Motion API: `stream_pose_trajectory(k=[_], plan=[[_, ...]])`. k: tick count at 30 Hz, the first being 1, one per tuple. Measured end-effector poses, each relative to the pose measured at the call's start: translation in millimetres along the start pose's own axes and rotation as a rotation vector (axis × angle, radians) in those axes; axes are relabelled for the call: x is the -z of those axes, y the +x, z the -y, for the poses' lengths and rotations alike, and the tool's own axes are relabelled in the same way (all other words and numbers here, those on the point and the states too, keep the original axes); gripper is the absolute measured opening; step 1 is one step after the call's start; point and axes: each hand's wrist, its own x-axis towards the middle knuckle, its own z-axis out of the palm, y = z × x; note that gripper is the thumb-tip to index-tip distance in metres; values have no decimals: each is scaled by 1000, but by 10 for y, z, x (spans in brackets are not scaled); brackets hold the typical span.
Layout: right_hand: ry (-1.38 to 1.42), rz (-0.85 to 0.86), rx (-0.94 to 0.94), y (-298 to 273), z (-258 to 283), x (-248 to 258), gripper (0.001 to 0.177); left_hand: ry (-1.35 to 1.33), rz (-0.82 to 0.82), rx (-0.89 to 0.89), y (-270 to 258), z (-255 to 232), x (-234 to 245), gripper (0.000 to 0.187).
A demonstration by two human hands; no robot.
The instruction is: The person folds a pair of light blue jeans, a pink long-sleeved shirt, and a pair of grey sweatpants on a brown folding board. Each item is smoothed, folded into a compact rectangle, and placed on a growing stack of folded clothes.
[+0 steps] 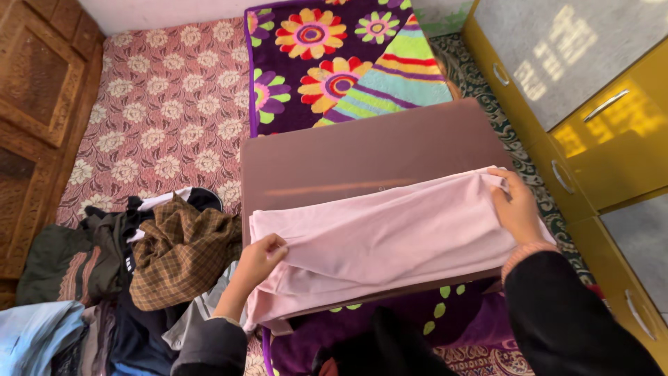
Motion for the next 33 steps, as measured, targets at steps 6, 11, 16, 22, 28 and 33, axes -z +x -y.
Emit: stream_pose_trajectory(k=[6, 11, 16, 22, 28, 33], plan=[[-61, -11, -88, 78, -594, -484, 36, 96, -232, 188, -111, -309, -199, 23], [-506, -255, 169, -17, -201, -623, 48, 402, -430, 27, -246, -667, -544, 44], [-238, 354, 467, -793, 726, -1631, 60, 531, -249, -108, -96, -1104, -1379, 74], [-538, 309, 325, -608, 93, -1337, 71, 604, -278, 2, -54, -1028, -1682, 82], [-779, 141, 183, -514, -777, -429, 71, 593, -284, -4, -87, -953, -1723, 81], [-442, -181, -58, -463, -1182, -20, 77, 595, -317, -20, -75, -931, -1731, 80]])
